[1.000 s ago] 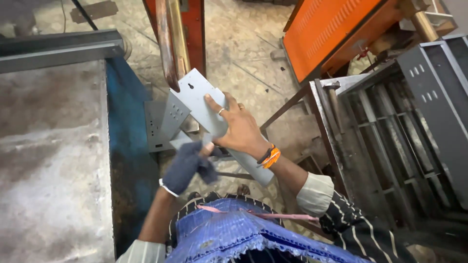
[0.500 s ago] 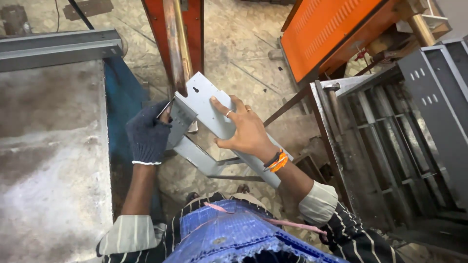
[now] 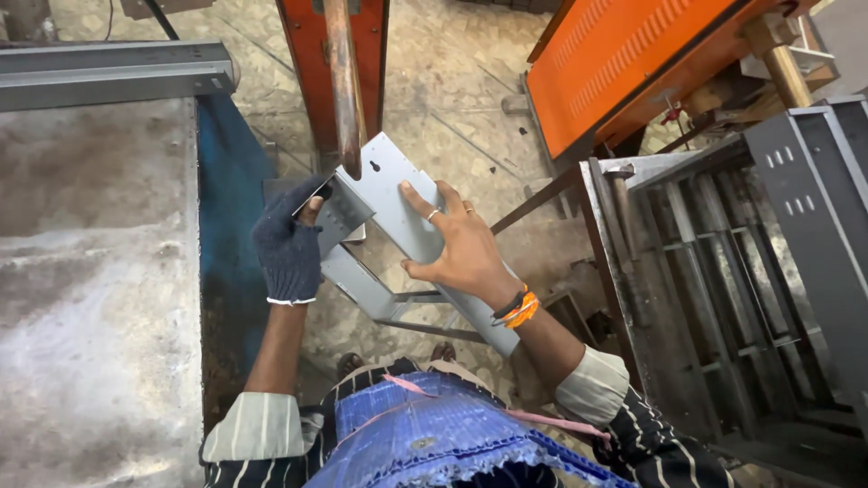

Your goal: Assembling and spot welding sheet metal components to construct a rectangular metal casing.

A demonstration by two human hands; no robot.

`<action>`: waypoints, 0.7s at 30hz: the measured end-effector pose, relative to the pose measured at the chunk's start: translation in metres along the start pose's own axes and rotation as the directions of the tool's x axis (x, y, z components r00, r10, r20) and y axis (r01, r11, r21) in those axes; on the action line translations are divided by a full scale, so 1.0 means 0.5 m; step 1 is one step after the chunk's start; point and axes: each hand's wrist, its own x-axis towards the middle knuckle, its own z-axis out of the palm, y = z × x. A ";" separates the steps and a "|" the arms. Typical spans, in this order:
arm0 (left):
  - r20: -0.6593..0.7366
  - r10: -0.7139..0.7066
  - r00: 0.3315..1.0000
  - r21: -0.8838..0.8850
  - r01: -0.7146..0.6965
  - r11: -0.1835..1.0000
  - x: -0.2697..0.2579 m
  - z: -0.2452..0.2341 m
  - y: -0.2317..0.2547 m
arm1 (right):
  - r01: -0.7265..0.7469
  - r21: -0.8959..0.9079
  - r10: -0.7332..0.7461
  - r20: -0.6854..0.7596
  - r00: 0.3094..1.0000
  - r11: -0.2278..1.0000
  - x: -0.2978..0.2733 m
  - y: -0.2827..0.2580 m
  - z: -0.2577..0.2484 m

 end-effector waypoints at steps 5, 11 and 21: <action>-0.015 -0.010 1.000 0.004 0.010 1.000 0.006 0.011 0.002 | 0.000 -0.008 0.000 0.005 1.000 1.000 -0.002 0.000 0.001; -0.114 0.154 0.981 0.144 -0.137 0.980 0.014 0.040 0.008 | 0.003 0.000 -0.003 0.000 1.000 1.000 -0.001 0.001 0.001; 0.084 -0.049 0.995 -0.118 0.059 0.991 0.034 0.077 -0.043 | 0.031 0.017 -0.031 -0.014 0.999 0.999 -0.002 0.004 0.001</action>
